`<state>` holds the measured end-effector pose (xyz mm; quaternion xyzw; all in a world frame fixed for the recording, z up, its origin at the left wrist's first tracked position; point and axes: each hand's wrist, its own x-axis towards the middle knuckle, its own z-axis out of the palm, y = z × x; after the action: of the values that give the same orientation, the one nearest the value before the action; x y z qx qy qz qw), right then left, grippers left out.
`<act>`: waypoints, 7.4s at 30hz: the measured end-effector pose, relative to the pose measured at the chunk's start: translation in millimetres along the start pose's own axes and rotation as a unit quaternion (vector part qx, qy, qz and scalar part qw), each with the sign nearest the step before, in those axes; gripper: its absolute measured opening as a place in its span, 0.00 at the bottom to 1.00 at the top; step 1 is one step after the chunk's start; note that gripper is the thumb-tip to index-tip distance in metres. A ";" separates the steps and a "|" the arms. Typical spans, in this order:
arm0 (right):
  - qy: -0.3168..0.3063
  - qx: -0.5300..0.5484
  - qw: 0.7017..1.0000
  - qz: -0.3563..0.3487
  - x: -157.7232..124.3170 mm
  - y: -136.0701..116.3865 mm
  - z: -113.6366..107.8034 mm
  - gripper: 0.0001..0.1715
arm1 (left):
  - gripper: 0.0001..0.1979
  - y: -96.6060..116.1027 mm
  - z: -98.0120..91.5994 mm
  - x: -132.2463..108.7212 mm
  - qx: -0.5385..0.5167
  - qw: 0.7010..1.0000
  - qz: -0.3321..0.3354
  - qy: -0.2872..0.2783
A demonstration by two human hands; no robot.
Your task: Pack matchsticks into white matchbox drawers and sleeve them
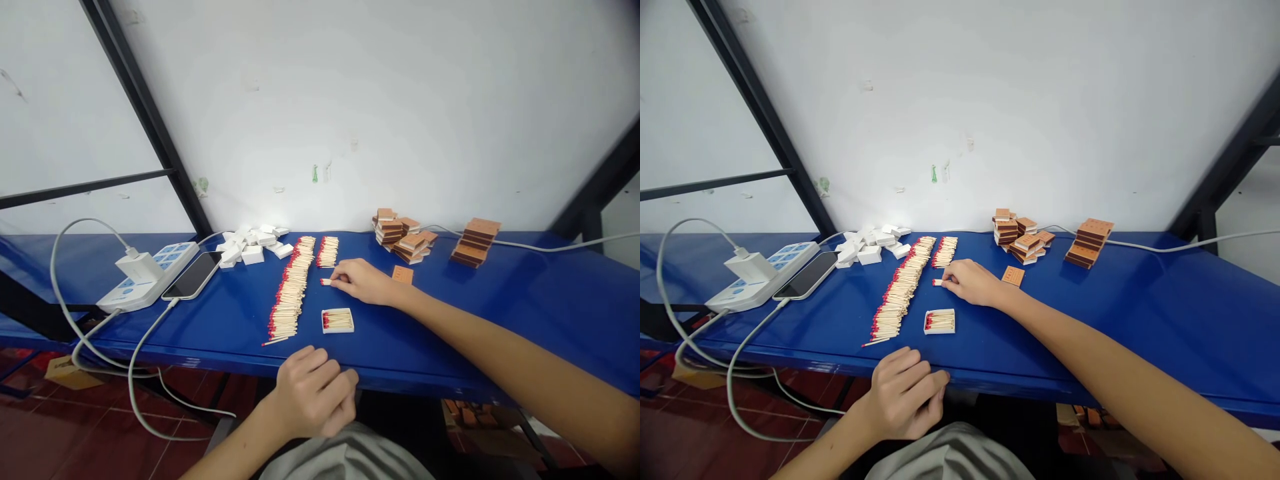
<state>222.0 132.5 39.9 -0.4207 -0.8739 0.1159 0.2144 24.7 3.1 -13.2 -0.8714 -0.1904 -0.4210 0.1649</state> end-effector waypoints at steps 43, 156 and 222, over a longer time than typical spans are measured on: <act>0.031 0.074 0.996 0.039 -1.8 0.3 5.8 0.08 | 0.07 -0.6 0.4 0.8 -0.013 1.000 0.008 0.003; -0.187 0.008 0.980 -0.070 -32.1 -69.3 -39.8 0.07 | 0.06 -0.6 2.1 2.0 0.006 1.000 0.014 0.016; -0.145 0.046 0.985 -0.080 -23.8 -45.3 -19.3 0.11 | 0.07 1.2 2.2 1.1 0.011 1.000 0.004 0.013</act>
<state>213.2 86.2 67.7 -0.3175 -0.9203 0.1984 0.1134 27.3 3.2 -13.8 -0.8647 -0.1896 -0.4294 0.1789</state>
